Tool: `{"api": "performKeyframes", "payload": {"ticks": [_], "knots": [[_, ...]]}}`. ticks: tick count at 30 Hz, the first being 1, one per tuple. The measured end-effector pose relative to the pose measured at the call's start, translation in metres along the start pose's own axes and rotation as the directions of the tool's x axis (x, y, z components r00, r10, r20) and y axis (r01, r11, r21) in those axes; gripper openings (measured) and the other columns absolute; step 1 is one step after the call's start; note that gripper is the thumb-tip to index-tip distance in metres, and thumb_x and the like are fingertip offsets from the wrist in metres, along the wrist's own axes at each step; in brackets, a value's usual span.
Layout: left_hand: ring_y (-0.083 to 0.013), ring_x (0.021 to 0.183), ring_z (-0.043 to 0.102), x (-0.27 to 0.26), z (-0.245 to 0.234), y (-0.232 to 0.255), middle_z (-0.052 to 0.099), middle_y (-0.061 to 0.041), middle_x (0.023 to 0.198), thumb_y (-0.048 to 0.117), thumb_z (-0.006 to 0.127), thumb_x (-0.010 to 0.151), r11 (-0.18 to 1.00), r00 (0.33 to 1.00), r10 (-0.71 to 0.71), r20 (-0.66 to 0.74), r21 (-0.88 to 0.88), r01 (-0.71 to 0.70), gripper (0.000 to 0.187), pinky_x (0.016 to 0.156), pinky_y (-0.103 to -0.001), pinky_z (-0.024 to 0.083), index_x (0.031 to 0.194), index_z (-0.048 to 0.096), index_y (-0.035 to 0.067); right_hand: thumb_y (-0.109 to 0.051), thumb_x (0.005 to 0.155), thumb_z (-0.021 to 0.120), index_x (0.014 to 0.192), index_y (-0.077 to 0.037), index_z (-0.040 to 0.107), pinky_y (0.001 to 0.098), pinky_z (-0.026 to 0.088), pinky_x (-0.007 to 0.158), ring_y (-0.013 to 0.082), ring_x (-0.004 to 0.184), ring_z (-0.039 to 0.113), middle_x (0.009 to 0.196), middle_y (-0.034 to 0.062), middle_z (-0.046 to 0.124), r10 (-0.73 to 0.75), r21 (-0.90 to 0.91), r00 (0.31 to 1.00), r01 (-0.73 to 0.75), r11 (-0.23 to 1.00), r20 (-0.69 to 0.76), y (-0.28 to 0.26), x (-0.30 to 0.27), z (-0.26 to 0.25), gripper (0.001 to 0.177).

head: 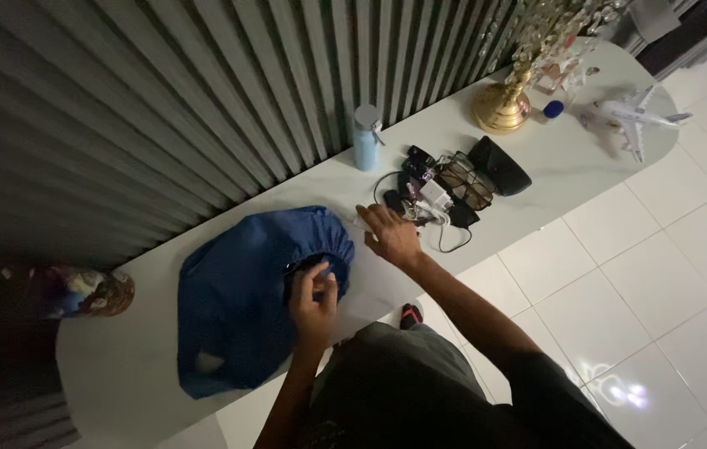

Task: The person packs a blue drawstring bag with daily essentials. They place a wallet, sunglasses, a power bank, a charging cable, a power adapter, a car key, a small black pouch, and a glasses case into the bag one by one.

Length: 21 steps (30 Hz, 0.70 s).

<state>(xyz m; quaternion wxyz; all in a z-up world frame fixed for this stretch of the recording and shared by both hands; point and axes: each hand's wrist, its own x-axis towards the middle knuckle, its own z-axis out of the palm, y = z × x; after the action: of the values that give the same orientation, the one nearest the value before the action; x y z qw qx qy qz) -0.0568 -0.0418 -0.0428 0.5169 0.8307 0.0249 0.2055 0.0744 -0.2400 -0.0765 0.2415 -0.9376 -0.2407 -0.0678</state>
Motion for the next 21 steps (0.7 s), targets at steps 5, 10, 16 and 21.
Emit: {"api": "performKeyframes", "payload": {"ticks": [5, 10, 16, 21], "knots": [[-0.0161, 0.085, 0.065, 0.005, 0.026, -0.014, 0.066, -0.011, 0.1, 0.024, 0.061, 0.105, 0.842, 0.953, -0.245, 0.178, -0.449, 0.3, 0.034, 0.076, -0.031, 0.06, 0.129, 0.067, 0.001, -0.02, 0.077, 0.079, 0.139, -0.013, 0.06, 0.0427, 0.055, 0.077, 0.0286, 0.096, 0.059, 0.121, 0.0084, 0.06, -0.109, -0.084, 0.918, 0.083, 0.993, -0.382, -0.029, 0.001, -0.031, 0.065], [-0.02, 0.112, 0.063, 0.026, 0.053, -0.009, 0.062, -0.013, 0.13, 0.044, 0.04, 0.11, 0.947, 0.928, -0.243, 0.281, -0.138, 0.29, 0.055, 0.094, -0.035, 0.051, 0.144, 0.055, 0.003, -0.022, 0.078, 0.084, 0.144, -0.013, 0.059, 0.0382, 0.058, 0.072, 0.0263, 0.098, 0.063, 0.125, 0.0115, 0.059, -0.147, 0.079, 0.931, 0.183, 0.98, -0.334, -0.062, -0.012, -0.047, 0.071], [-0.0253, 0.126, 0.056, 0.04, 0.062, 0.021, 0.056, -0.014, 0.139, 0.044, 0.051, 0.102, 0.433, 0.841, -0.428, 0.331, -0.741, 0.512, 0.066, 0.107, -0.041, 0.044, 0.152, 0.038, 0.003, -0.016, 0.079, 0.081, 0.154, -0.011, 0.044, 0.0373, 0.063, 0.083, 0.0273, 0.113, 0.068, 0.148, 0.0154, 0.053, -0.159, 0.262, 0.932, 0.25, 0.932, -0.327, -0.074, -0.02, -0.074, 0.084], [-0.0267, 0.119, 0.061, 0.051, 0.05, 0.04, 0.061, -0.018, 0.128, 0.054, 0.049, 0.101, 0.447, 0.842, -0.505, 0.191, -0.777, 0.444, 0.075, 0.104, -0.043, 0.046, 0.147, 0.04, -0.004, -0.007, 0.075, 0.075, 0.146, -0.009, 0.052, 0.0382, 0.062, 0.074, 0.0307, 0.105, 0.071, 0.149, 0.0201, 0.051, 0.004, 0.361, 0.964, 0.096, 0.927, -0.266, -0.056, -0.027, -0.067, 0.075]]}}
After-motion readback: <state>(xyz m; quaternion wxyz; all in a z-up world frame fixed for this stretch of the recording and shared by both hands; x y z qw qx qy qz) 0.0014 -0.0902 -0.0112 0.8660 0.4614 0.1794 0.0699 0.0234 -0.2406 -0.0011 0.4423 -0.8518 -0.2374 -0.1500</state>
